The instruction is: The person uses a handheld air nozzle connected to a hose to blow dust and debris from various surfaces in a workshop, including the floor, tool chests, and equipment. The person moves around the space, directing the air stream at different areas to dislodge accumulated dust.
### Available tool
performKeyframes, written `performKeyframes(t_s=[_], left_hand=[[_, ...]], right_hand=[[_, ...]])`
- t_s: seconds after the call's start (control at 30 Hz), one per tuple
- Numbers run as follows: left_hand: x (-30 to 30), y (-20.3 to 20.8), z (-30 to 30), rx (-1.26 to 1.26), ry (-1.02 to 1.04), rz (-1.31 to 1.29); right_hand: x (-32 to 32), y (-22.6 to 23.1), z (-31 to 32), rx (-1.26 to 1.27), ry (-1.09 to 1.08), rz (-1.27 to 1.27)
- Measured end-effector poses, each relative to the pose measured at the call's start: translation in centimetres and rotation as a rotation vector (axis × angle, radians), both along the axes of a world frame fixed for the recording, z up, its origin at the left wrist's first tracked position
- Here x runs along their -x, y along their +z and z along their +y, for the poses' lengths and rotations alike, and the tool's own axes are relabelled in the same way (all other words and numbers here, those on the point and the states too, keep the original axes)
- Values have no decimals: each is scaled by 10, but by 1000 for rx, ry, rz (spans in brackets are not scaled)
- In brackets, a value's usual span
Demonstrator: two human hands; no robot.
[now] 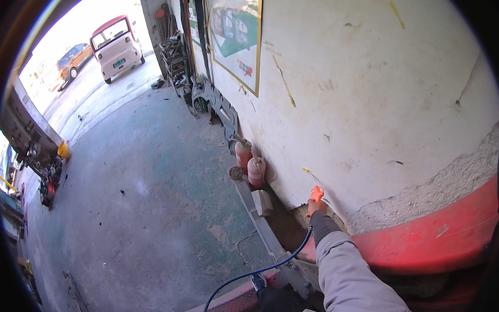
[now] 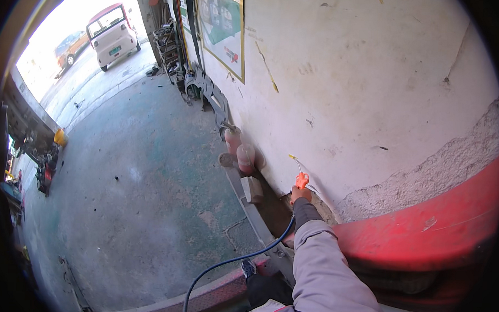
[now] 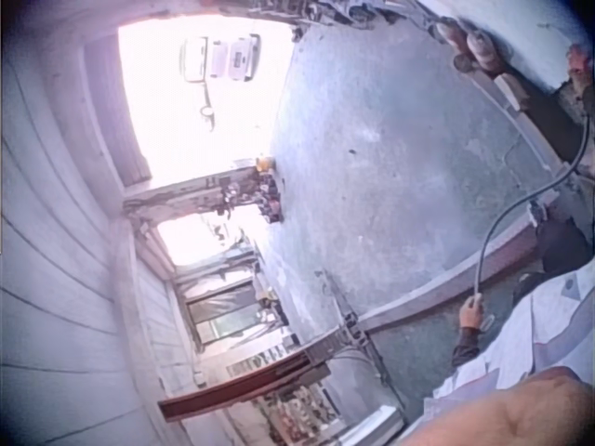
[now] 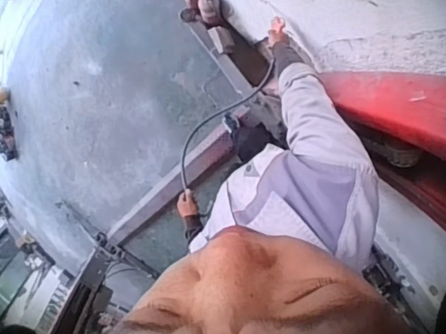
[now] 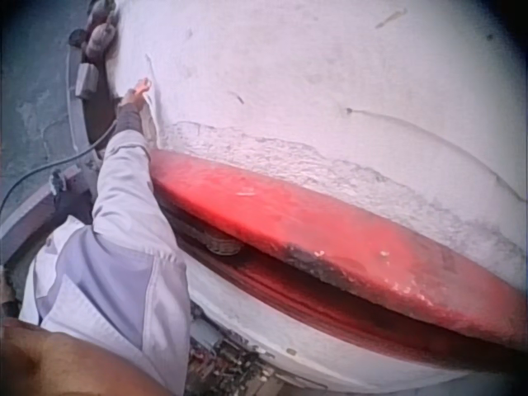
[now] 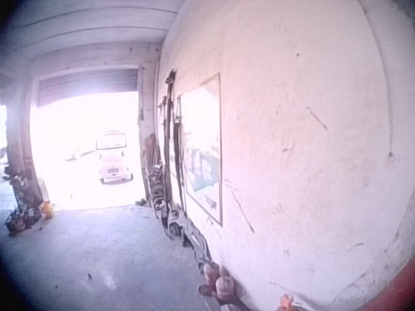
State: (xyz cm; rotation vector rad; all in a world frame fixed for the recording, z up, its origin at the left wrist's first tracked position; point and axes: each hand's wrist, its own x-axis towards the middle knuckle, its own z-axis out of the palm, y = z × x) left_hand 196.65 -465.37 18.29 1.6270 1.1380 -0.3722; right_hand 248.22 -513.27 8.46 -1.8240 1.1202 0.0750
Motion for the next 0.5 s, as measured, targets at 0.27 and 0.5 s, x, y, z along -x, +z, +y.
performKeyframes(t_s=[0.27, 0.5], left_hand=[[-7, 5, 8, -19, -54, 17], [-22, 14, 4, -26, -97, 8]], right_hand=[[-10, -11, 2, 43, 21, -24], [-5, -26, 2, 111, 4, 1]])
